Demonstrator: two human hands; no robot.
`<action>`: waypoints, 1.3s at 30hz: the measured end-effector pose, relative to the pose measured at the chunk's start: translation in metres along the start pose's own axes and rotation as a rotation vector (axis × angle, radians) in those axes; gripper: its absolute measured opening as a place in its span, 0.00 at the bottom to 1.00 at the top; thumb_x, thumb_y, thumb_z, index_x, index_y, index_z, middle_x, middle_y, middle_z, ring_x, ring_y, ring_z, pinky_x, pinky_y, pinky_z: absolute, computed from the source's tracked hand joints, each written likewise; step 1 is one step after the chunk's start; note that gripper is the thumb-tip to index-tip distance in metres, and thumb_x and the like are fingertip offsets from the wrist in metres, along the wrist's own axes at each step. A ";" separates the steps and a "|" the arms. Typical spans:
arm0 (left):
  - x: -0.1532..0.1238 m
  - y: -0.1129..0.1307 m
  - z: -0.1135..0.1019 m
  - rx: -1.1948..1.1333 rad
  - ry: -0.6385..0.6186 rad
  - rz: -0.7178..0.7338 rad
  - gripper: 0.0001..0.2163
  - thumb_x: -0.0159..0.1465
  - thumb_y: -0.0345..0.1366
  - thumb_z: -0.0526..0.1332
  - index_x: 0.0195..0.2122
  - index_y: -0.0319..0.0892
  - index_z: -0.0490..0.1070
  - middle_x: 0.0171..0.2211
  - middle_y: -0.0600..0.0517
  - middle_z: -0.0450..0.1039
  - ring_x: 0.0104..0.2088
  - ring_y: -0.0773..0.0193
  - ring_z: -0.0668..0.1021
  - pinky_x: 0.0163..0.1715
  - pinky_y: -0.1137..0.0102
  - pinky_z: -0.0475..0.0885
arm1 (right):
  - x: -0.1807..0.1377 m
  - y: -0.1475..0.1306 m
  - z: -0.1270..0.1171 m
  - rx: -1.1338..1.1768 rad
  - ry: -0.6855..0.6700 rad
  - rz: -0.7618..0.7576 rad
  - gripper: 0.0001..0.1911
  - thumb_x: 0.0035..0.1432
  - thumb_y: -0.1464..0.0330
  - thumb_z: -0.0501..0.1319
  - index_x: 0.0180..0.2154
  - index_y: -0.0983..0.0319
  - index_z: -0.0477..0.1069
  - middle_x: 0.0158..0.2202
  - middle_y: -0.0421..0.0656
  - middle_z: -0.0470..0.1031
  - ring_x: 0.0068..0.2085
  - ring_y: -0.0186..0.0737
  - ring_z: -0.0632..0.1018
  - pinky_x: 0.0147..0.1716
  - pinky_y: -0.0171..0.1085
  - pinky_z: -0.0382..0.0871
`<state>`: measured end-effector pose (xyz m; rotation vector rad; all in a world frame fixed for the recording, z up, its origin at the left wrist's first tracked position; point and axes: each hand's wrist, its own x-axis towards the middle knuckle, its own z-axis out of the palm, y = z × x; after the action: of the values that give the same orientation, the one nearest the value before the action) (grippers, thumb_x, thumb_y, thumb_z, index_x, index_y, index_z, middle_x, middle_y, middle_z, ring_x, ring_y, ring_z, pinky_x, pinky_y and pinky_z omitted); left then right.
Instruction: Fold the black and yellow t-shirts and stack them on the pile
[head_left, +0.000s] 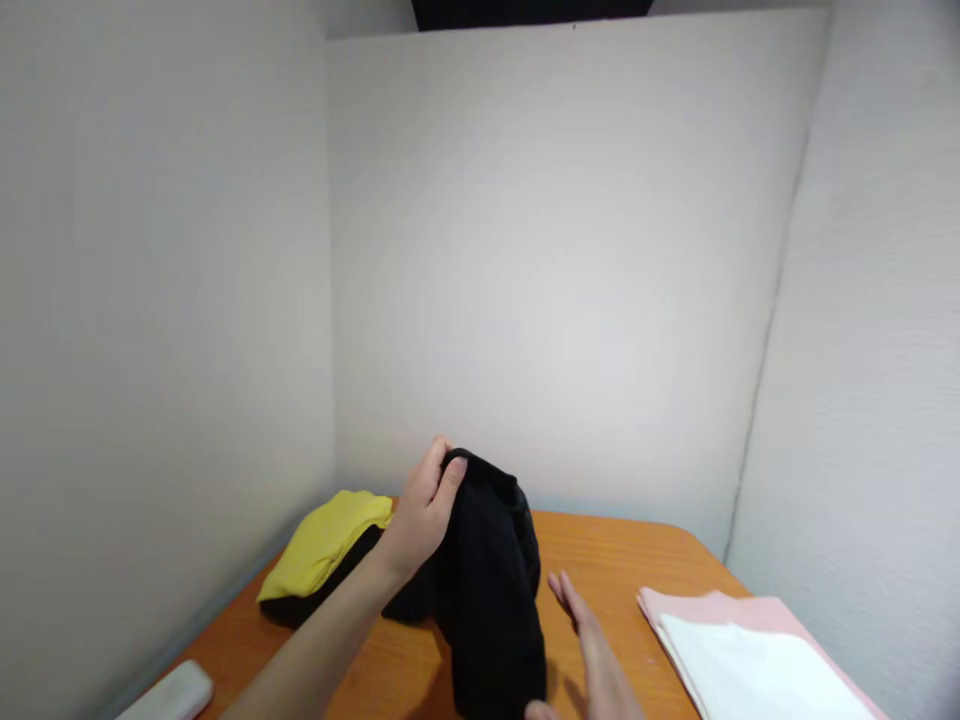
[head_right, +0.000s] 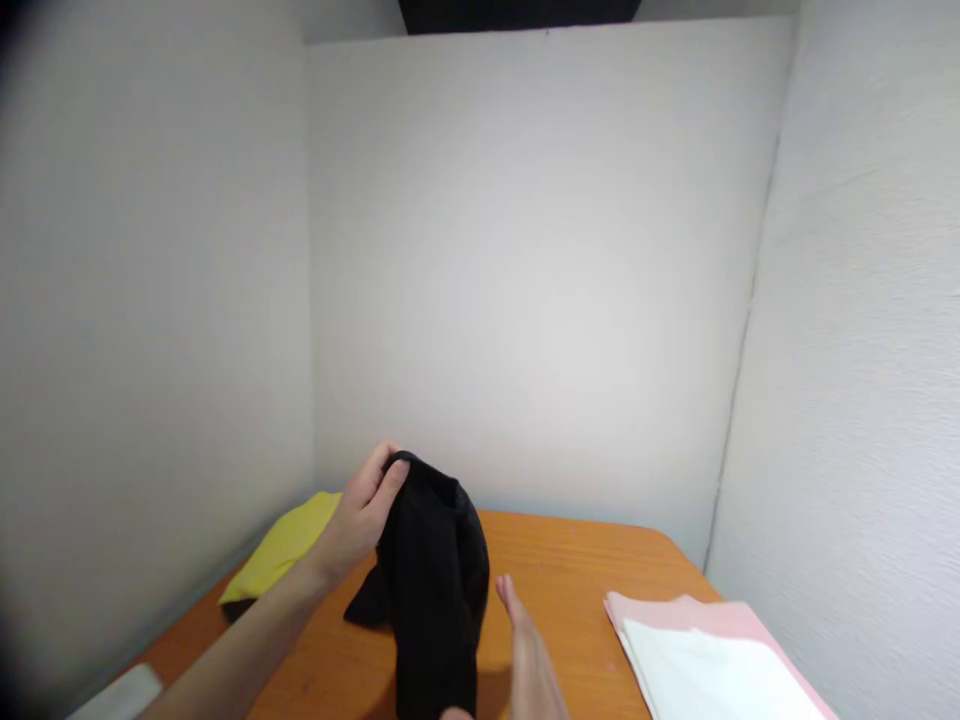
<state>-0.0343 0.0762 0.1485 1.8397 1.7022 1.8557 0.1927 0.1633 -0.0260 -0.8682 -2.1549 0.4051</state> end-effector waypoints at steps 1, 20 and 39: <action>-0.005 0.005 0.006 -0.075 -0.025 -0.036 0.12 0.67 0.46 0.50 0.33 0.45 0.61 0.28 0.57 0.62 0.31 0.66 0.67 0.33 0.73 0.65 | 0.002 -0.011 0.005 0.169 -0.017 -0.017 0.53 0.46 0.44 0.61 0.67 0.48 0.38 0.65 0.41 0.55 0.63 0.61 0.59 0.59 0.60 0.60; -0.077 -0.025 0.058 0.005 -0.405 -0.352 0.23 0.67 0.54 0.43 0.32 0.45 0.71 0.31 0.51 0.75 0.35 0.60 0.76 0.38 0.67 0.69 | 0.027 -0.069 -0.011 0.840 -0.159 0.174 0.27 0.60 0.46 0.53 0.51 0.55 0.71 0.52 0.45 0.73 0.57 0.51 0.68 0.57 0.47 0.61; 0.059 0.025 -0.098 0.630 0.219 0.057 0.17 0.66 0.45 0.47 0.38 0.38 0.69 0.31 0.53 0.70 0.36 0.62 0.73 0.41 0.65 0.69 | 0.178 -0.079 -0.244 0.099 0.448 -0.324 0.18 0.57 0.53 0.61 0.28 0.60 0.67 0.22 0.34 0.61 0.25 0.31 0.62 0.25 0.33 0.56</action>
<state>-0.1067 0.0425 0.2343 1.9240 2.5693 1.7173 0.2553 0.2327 0.2716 -0.4833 -1.7969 0.1336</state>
